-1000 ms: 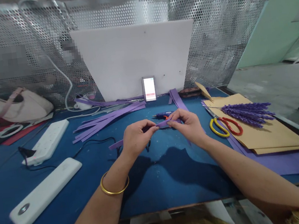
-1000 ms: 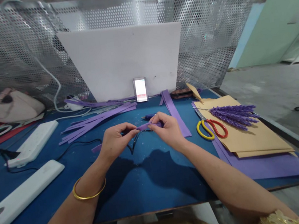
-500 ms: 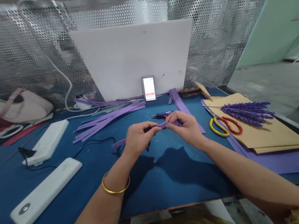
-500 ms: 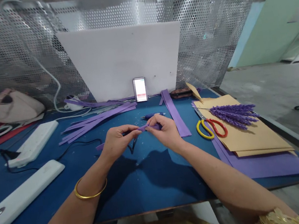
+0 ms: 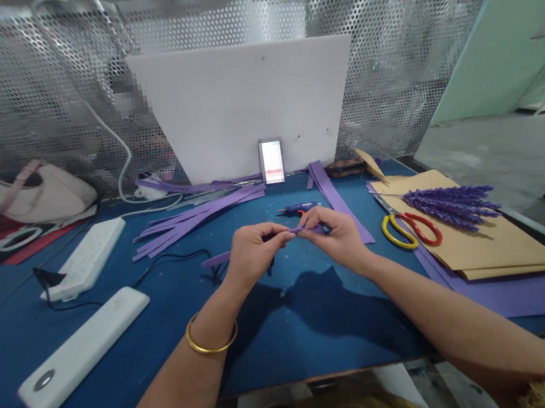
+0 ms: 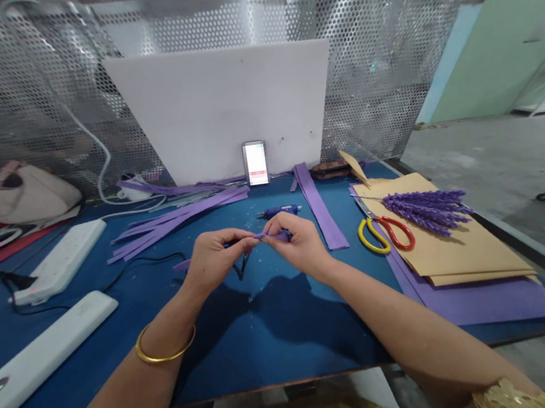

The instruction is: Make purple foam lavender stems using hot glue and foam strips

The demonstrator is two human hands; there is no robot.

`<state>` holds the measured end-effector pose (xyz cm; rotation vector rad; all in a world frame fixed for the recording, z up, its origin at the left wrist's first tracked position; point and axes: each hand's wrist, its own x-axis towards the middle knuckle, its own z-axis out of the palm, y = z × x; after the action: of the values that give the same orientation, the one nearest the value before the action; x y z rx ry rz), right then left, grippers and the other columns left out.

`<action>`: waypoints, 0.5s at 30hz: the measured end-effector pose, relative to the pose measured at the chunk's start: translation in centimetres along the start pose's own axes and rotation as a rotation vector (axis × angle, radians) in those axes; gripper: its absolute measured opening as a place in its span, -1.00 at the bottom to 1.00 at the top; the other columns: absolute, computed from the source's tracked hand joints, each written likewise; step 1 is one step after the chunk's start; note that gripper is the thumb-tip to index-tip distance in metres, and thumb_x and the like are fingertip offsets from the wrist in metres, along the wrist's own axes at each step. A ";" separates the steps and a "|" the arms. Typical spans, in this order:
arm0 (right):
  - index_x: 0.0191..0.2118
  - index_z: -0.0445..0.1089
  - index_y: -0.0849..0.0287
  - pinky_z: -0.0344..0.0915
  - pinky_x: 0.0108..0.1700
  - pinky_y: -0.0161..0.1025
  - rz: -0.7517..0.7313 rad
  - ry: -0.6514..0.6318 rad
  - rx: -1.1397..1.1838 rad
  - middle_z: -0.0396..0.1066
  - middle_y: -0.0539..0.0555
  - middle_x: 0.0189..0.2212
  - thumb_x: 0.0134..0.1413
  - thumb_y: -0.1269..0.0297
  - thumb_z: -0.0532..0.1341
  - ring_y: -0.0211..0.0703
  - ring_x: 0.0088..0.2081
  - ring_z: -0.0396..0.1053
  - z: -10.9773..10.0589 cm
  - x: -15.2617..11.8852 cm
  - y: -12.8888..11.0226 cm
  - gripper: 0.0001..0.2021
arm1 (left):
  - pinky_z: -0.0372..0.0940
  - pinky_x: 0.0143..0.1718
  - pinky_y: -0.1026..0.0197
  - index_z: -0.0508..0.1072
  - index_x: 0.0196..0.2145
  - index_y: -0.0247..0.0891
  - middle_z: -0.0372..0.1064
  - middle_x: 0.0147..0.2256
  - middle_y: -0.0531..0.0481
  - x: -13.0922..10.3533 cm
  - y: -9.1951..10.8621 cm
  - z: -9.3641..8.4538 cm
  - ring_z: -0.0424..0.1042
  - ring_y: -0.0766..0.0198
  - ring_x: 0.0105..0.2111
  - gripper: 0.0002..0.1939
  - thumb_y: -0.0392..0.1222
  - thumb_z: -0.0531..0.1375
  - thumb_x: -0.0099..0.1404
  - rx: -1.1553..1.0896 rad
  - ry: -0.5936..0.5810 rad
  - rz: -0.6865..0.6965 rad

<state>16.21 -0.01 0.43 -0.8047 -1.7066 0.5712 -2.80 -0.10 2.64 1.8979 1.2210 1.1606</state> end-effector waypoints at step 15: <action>-0.41 0.49 0.07 0.37 -0.08 -0.09 -0.074 -0.116 -0.058 0.50 0.06 -0.35 0.10 0.26 0.33 -0.09 -0.20 0.45 -1.7 1.2 0.0 -0.91 | 0.24 -0.42 0.27 0.67 -0.36 -0.14 0.60 -0.44 0.05 0.1 0.0 -0.7 0.51 0.23 -0.43 -0.87 -0.14 0.29 0.24 0.266 0.048 0.130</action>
<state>17.70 0.80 1.66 -0.7582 -1.8592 0.5284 -3.39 -0.02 2.99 2.1846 1.3517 1.1631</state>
